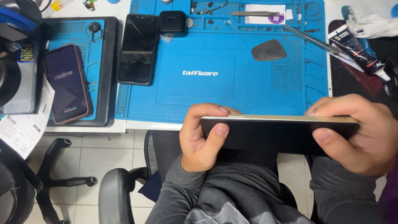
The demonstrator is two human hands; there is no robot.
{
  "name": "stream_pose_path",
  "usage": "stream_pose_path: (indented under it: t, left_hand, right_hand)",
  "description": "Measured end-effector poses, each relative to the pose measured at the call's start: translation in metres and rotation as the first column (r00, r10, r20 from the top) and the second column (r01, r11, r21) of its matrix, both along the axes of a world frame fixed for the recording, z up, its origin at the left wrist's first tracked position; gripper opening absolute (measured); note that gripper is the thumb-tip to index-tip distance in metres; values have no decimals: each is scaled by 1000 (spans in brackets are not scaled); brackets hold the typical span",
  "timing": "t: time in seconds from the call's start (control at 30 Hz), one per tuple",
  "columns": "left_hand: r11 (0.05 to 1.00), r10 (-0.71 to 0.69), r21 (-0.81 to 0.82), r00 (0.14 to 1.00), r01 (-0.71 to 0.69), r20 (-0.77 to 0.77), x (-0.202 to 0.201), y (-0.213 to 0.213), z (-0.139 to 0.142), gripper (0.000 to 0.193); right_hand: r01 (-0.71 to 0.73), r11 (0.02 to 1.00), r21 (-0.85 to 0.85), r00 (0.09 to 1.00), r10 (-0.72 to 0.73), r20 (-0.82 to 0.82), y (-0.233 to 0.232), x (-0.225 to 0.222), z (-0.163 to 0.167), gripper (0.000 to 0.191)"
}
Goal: The person holds a smartphone and pries along its edge with a fingernail, working around the frame. They then pick up a tube of multi-purpose adhesive, unscrew the cap, and squeeze adhesive along the phone's edge while rotating the phone to reach different sides.
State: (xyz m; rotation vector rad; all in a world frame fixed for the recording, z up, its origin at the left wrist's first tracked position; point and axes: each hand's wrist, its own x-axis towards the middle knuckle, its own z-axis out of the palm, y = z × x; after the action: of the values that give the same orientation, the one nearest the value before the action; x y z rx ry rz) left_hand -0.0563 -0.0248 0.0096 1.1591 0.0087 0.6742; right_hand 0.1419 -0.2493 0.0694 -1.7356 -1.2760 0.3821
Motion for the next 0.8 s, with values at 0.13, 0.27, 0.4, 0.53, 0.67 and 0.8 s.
stream_pose_path:
  t: [0.13,0.27,0.4,0.53,0.67,0.8]
  left_hand:
    - [1000,-3,-11,1000,3,23,2,0,-1,21]
    - [994,-72,-77,997,73,17,5,0,0,27]
    - [986,-124,-98,988,132,88,7,-1,1,30]
    - [990,-128,-31,977,135,170,9,-4,-2,22]
    - [983,-169,-37,969,179,181,8,-6,-3,20]
    - [986,-165,-5,969,169,182,9,-8,-2,17]
  right_hand:
    - [73,980,-183,991,-51,123,-2,1,1,34]
    - [70,983,-168,993,-52,107,-12,9,-7,29]
    - [-49,999,-17,978,51,204,-16,19,-10,29]
    - [-336,930,148,926,297,232,-13,33,-17,28]
    - [-161,968,193,975,125,186,-37,22,-43,23]
    - [17,996,90,999,-13,-51,-68,15,-70,27]
